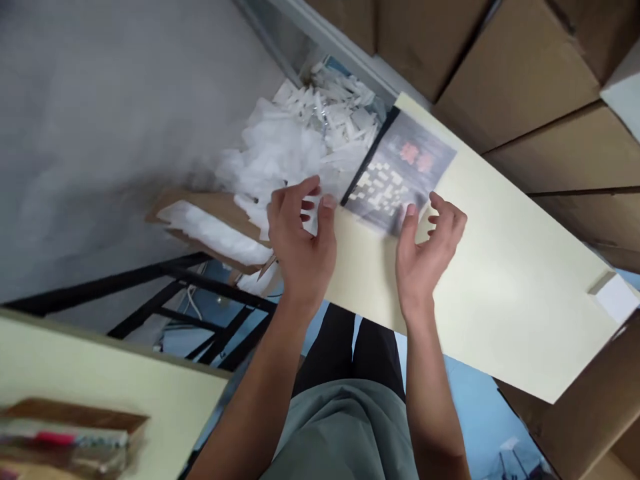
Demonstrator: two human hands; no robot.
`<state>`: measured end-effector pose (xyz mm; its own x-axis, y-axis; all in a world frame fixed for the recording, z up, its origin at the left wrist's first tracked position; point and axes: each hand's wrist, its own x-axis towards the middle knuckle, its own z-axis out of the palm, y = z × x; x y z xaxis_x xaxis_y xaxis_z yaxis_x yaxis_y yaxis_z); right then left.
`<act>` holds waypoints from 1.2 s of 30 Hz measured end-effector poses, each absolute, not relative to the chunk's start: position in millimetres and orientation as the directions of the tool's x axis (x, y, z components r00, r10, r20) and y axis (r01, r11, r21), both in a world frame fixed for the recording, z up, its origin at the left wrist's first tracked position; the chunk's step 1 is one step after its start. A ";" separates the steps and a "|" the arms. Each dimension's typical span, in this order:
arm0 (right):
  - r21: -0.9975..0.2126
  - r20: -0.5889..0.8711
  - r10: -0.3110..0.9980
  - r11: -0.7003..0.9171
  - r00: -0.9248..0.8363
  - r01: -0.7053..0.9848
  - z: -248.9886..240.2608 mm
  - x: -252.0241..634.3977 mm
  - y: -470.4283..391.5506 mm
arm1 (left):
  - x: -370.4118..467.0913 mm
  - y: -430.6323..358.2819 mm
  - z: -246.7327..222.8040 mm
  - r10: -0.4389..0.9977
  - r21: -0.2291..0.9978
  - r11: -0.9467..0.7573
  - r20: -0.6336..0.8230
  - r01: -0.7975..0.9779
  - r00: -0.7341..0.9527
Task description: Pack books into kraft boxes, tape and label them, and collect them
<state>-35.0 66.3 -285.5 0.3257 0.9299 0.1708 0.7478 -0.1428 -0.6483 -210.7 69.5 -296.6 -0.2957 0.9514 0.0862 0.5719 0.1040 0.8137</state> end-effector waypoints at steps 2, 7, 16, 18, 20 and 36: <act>-0.644 0.173 0.955 -0.075 0.241 0.762 -270.5 -46.7 46.0 | -218.7 32.8 -285.7 0.934 0.805 0.146 0.080 0.575 -0.349; -0.671 0.138 0.990 0.122 -0.038 0.731 -235.2 -88.0 -18.3 | -240.3 -68.1 -252.2 0.846 0.797 0.248 0.098 0.550 -0.524; -0.779 0.166 0.765 0.489 -0.622 0.393 -148.3 -199.5 -149.7 | -328.0 -281.9 -128.7 0.482 0.784 0.439 0.208 0.440 -0.851; -0.787 0.208 0.650 0.555 -0.731 0.270 -121.4 -232.5 -185.4 | -348.0 -339.7 -104.8 0.360 0.776 0.486 0.242 0.402 -0.901; -0.792 0.239 0.534 0.590 -0.811 0.155 -95.4 -265.1 -225.4 | -364.4 -399.3 -88.3 0.246 0.776 0.522 0.260 0.354 -0.934; -0.885 -0.373 0.010 0.297 -0.928 0.359 -160.1 -495.3 -549.2 | -495.6 -806.8 -199.6 -0.585 0.911 0.005 -0.332 -0.413 -0.740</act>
